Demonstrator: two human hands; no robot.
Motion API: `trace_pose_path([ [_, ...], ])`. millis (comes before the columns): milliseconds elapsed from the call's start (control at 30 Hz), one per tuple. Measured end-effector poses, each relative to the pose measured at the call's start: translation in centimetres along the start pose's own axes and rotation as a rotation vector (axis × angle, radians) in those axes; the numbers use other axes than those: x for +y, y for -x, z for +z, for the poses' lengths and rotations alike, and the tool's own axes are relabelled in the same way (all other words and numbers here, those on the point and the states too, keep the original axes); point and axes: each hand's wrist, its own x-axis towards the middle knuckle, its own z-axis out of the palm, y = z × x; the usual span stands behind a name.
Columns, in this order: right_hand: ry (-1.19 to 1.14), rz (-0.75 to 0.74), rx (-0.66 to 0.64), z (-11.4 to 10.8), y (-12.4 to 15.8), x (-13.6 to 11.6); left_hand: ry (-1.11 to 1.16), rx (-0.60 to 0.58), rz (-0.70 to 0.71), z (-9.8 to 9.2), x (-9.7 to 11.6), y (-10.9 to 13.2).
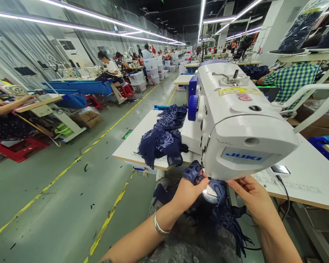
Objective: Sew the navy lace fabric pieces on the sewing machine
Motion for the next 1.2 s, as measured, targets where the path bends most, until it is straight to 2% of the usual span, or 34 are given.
trace_pose_path([
  [67, 0.212, -0.137, 0.087, 0.2, 0.6, -0.1, -0.004, 0.005, 0.011, 0.0, -0.2, -0.1],
  [133, 0.419, -0.389, 0.137, 0.5, 1.1, -0.1, 0.003, -0.001, 0.036, 0.1, -0.3, -0.1],
  [233, 0.634, -0.790, 0.119, 0.7, 1.4, -0.4, 0.034, 0.002, 0.056, 0.2, -0.3, -0.1],
  [300, 0.752, -0.930, 0.113, 0.9, 1.4, -0.7, 0.032, 0.028, 0.051, 0.2, -0.2, -0.1],
  [433, 0.880, -1.036, 0.118, 1.1, 1.3, -1.2, 0.009, 0.043, 0.047, 0.3, 0.1, -0.1],
  [700, 0.992, -1.107, 0.108, 1.4, 1.1, -2.1, -0.050, 0.067, 0.024, 0.4, 0.4, 0.1],
  [800, 0.971, -1.098, 0.101, 1.4, 1.1, -2.3, -0.070, 0.071, 0.028, 0.5, 0.4, 0.0],
  [867, 0.875, -1.025, 0.077, 1.4, 0.9, -2.0, -0.058, 0.067, 0.036, 0.6, 0.2, -0.1],
  [900, 0.808, -0.948, 0.064, 1.3, 0.7, -1.7, -0.049, 0.063, 0.036, 0.6, 0.1, -0.2],
  [967, 0.674, -0.705, 0.028, 1.2, 0.0, -1.2, -0.028, 0.051, 0.025, 0.7, -0.1, -0.3],
  [1067, 0.492, -0.311, -0.121, 1.0, -1.7, -1.2, 0.003, 0.035, 0.021, 0.7, -0.2, -0.4],
  [1133, 0.363, -0.189, -0.271, 0.7, -2.7, -1.9, 0.015, 0.032, 0.029, 0.7, 0.0, -0.4],
  [1200, 0.284, -0.164, -0.347, 0.5, -3.4, -2.7, 0.007, 0.045, 0.026, 0.8, 0.3, -0.4],
])
